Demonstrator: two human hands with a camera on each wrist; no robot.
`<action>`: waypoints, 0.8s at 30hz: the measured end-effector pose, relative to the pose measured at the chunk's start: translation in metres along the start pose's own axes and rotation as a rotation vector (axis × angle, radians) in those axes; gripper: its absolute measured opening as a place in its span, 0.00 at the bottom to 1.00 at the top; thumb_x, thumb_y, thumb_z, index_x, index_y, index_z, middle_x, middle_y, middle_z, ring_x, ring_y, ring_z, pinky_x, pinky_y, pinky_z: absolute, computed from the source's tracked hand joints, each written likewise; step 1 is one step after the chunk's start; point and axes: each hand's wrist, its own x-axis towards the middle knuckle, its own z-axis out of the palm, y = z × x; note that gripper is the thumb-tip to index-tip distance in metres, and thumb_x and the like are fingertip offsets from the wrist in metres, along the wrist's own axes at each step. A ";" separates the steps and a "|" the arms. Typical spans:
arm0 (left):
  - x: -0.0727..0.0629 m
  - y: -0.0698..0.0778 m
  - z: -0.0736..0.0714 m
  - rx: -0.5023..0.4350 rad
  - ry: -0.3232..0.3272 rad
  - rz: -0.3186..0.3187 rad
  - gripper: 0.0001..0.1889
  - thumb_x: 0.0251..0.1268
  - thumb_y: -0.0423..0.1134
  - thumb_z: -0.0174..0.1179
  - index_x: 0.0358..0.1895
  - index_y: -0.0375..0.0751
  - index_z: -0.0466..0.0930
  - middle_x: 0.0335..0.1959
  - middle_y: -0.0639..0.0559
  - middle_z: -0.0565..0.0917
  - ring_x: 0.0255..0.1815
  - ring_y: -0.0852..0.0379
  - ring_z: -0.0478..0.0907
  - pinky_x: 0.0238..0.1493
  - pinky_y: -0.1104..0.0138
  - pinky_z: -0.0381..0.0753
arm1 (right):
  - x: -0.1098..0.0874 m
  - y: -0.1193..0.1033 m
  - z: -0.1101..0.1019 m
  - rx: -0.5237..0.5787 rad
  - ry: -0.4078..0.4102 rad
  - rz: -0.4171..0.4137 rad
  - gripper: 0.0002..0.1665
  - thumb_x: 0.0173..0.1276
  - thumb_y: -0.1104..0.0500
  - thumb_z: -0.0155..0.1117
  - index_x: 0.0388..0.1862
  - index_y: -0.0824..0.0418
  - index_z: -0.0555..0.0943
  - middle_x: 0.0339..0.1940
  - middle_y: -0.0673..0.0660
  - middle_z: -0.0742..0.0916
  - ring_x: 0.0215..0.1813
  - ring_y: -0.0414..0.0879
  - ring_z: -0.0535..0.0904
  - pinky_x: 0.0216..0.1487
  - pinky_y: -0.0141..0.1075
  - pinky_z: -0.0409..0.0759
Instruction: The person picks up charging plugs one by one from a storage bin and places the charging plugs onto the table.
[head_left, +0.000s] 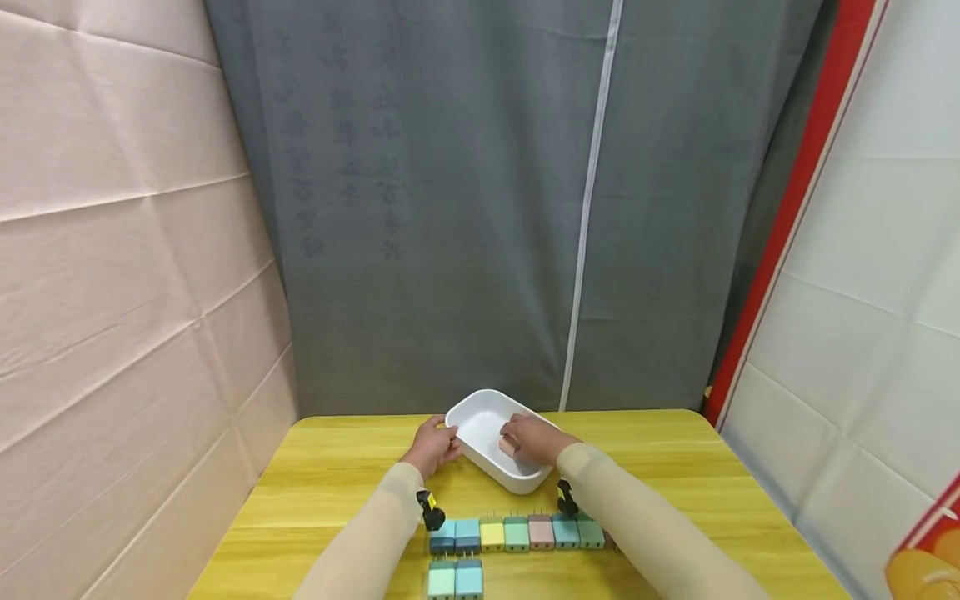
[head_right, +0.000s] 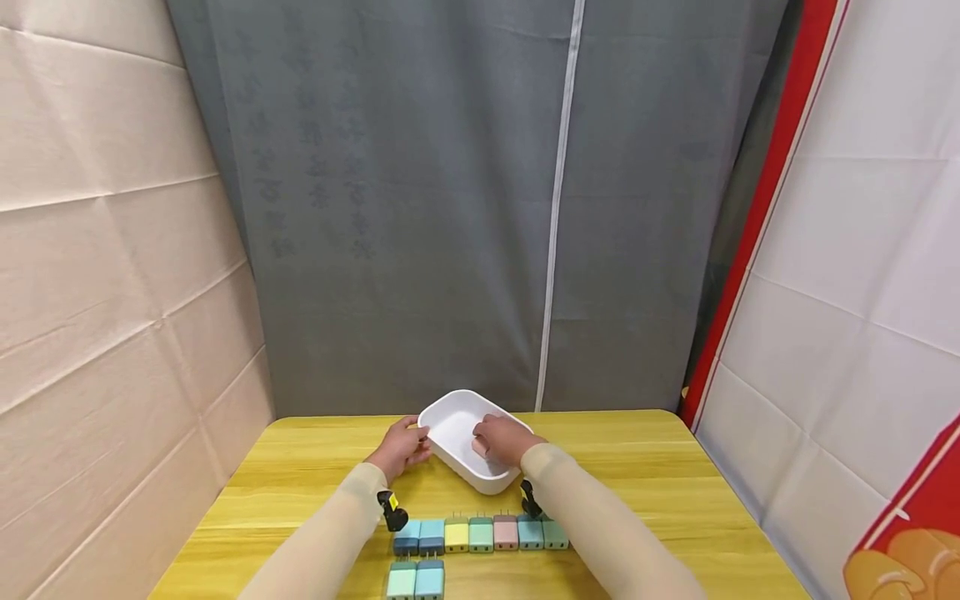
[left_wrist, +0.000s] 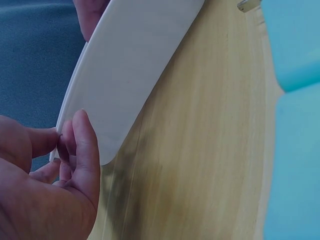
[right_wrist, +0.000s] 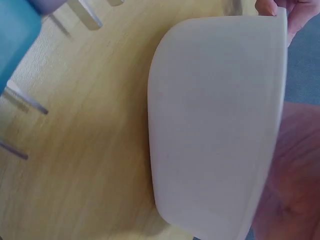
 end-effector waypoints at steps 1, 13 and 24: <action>0.000 0.000 0.000 0.001 0.000 -0.004 0.25 0.89 0.35 0.57 0.80 0.32 0.68 0.46 0.38 0.84 0.43 0.49 0.85 0.57 0.56 0.93 | 0.001 0.001 0.001 -0.018 0.006 -0.010 0.25 0.71 0.61 0.80 0.66 0.56 0.88 0.52 0.52 0.87 0.50 0.47 0.82 0.70 0.45 0.85; -0.001 -0.001 0.001 -0.006 0.001 0.000 0.24 0.89 0.34 0.57 0.80 0.32 0.68 0.44 0.40 0.83 0.42 0.50 0.85 0.56 0.56 0.93 | 0.006 0.004 0.011 0.068 0.057 0.083 0.20 0.70 0.53 0.81 0.57 0.58 0.90 0.43 0.50 0.87 0.43 0.46 0.80 0.60 0.42 0.87; 0.008 -0.005 0.000 0.003 0.001 -0.007 0.25 0.89 0.35 0.57 0.81 0.33 0.68 0.48 0.36 0.83 0.43 0.49 0.85 0.58 0.54 0.93 | -0.010 -0.015 -0.012 0.250 0.142 0.095 0.25 0.68 0.49 0.86 0.57 0.59 0.87 0.39 0.48 0.84 0.41 0.45 0.79 0.46 0.37 0.87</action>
